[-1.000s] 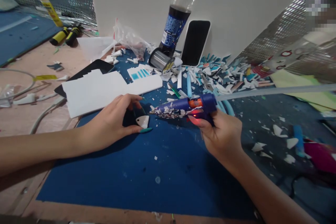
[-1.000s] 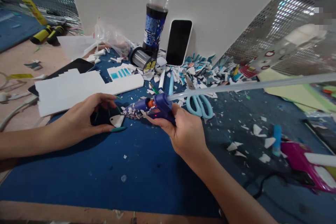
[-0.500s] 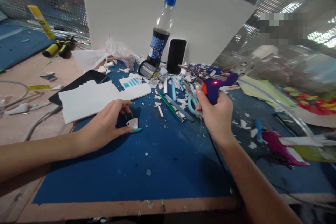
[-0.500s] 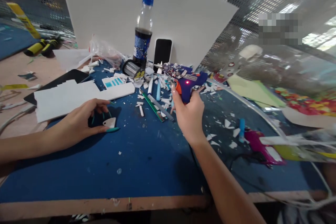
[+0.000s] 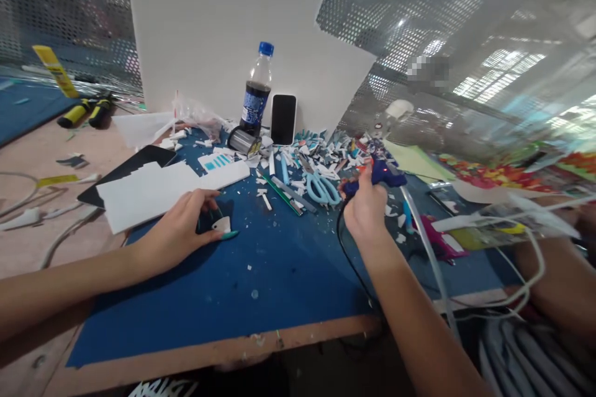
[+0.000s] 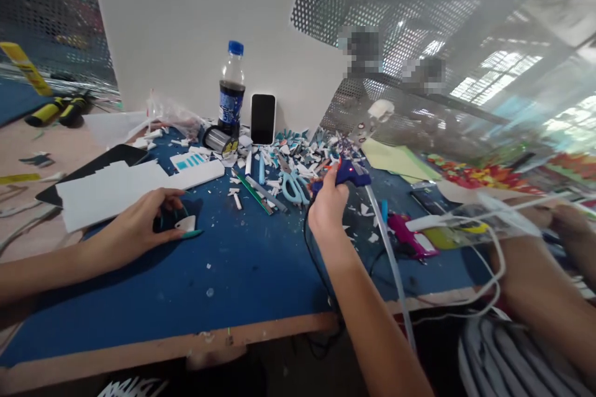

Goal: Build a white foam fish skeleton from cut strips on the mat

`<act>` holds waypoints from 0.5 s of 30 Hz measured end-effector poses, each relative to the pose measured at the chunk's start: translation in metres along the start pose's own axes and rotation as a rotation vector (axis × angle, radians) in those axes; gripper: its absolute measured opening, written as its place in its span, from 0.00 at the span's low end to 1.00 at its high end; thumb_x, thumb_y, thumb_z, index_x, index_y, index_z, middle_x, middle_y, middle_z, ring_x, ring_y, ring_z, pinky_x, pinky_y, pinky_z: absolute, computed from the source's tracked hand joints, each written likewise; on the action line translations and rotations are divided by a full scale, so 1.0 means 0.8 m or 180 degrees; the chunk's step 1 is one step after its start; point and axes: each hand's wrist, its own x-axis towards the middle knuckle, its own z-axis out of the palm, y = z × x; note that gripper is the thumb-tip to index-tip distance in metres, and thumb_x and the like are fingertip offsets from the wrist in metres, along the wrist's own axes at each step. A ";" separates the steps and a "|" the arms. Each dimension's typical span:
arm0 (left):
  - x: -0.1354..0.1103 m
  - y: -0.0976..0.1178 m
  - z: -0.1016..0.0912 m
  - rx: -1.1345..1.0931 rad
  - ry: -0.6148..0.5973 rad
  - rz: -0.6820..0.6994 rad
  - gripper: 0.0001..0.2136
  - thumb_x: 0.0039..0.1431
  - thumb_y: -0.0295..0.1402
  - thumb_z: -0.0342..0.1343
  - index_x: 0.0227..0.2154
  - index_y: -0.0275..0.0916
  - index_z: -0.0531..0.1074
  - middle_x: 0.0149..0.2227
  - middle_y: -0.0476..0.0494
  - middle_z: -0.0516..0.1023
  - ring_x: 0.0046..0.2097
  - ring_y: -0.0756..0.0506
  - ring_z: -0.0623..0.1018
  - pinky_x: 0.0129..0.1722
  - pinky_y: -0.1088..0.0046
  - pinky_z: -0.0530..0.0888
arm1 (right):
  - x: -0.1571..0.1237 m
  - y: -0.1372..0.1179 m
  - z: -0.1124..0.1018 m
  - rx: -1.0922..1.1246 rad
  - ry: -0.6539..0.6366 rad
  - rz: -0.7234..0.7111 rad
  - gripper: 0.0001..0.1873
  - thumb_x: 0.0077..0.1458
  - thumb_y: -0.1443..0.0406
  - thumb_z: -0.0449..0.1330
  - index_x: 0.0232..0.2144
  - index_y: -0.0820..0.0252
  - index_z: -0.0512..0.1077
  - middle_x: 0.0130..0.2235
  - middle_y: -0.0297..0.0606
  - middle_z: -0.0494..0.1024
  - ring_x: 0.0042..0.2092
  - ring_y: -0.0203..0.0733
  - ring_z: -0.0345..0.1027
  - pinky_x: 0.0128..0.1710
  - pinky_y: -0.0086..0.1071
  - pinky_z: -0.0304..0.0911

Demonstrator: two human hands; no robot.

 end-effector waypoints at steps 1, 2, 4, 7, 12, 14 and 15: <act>0.000 0.001 -0.001 -0.0006 -0.0023 -0.0002 0.22 0.55 0.46 0.54 0.47 0.38 0.60 0.44 0.38 0.69 0.47 0.40 0.72 0.46 0.59 0.73 | 0.006 0.004 -0.004 -0.0029 0.0070 0.0123 0.16 0.58 0.50 0.54 0.33 0.56 0.61 0.26 0.29 0.66 0.28 0.37 0.68 0.24 0.31 0.65; 0.000 0.002 -0.001 -0.0015 -0.0042 -0.0001 0.22 0.54 0.46 0.54 0.47 0.38 0.59 0.44 0.37 0.69 0.47 0.39 0.72 0.46 0.58 0.73 | 0.011 0.007 -0.007 -0.0063 0.0124 0.0263 0.15 0.59 0.52 0.52 0.35 0.57 0.62 0.28 0.30 0.68 0.29 0.37 0.69 0.25 0.32 0.66; 0.000 0.005 -0.003 -0.0033 -0.0059 0.0008 0.23 0.54 0.46 0.53 0.47 0.36 0.59 0.43 0.36 0.70 0.47 0.39 0.72 0.46 0.57 0.72 | 0.020 0.010 -0.013 -0.0117 0.0201 0.0591 0.14 0.62 0.56 0.52 0.41 0.61 0.66 0.35 0.35 0.72 0.34 0.38 0.70 0.31 0.34 0.69; 0.001 0.007 -0.005 -0.0059 -0.0045 0.0022 0.23 0.54 0.46 0.52 0.47 0.36 0.60 0.43 0.36 0.70 0.47 0.38 0.72 0.46 0.56 0.72 | 0.029 0.012 -0.019 -0.0194 0.0215 0.1035 0.17 0.61 0.59 0.55 0.49 0.62 0.67 0.47 0.42 0.72 0.43 0.41 0.70 0.41 0.40 0.69; 0.001 0.005 -0.003 -0.0102 -0.0003 0.0073 0.23 0.53 0.46 0.52 0.47 0.37 0.60 0.42 0.37 0.71 0.47 0.38 0.72 0.47 0.56 0.71 | 0.043 0.009 -0.022 -0.0401 0.0158 0.1517 0.19 0.60 0.60 0.56 0.51 0.61 0.66 0.51 0.43 0.70 0.47 0.44 0.69 0.45 0.44 0.68; 0.002 0.003 -0.002 -0.0106 -0.0021 0.0055 0.24 0.52 0.48 0.52 0.47 0.36 0.60 0.43 0.36 0.70 0.47 0.38 0.71 0.47 0.56 0.71 | 0.051 0.006 -0.022 -0.0533 0.0116 0.1677 0.18 0.60 0.60 0.57 0.51 0.61 0.66 0.51 0.43 0.70 0.47 0.44 0.69 0.45 0.44 0.68; 0.002 0.002 -0.002 -0.0107 -0.0028 0.0048 0.25 0.52 0.48 0.52 0.47 0.36 0.60 0.43 0.36 0.70 0.47 0.38 0.71 0.46 0.56 0.71 | 0.055 0.005 -0.022 -0.0614 0.0093 0.1744 0.18 0.60 0.60 0.57 0.51 0.61 0.66 0.51 0.43 0.70 0.47 0.44 0.69 0.45 0.44 0.68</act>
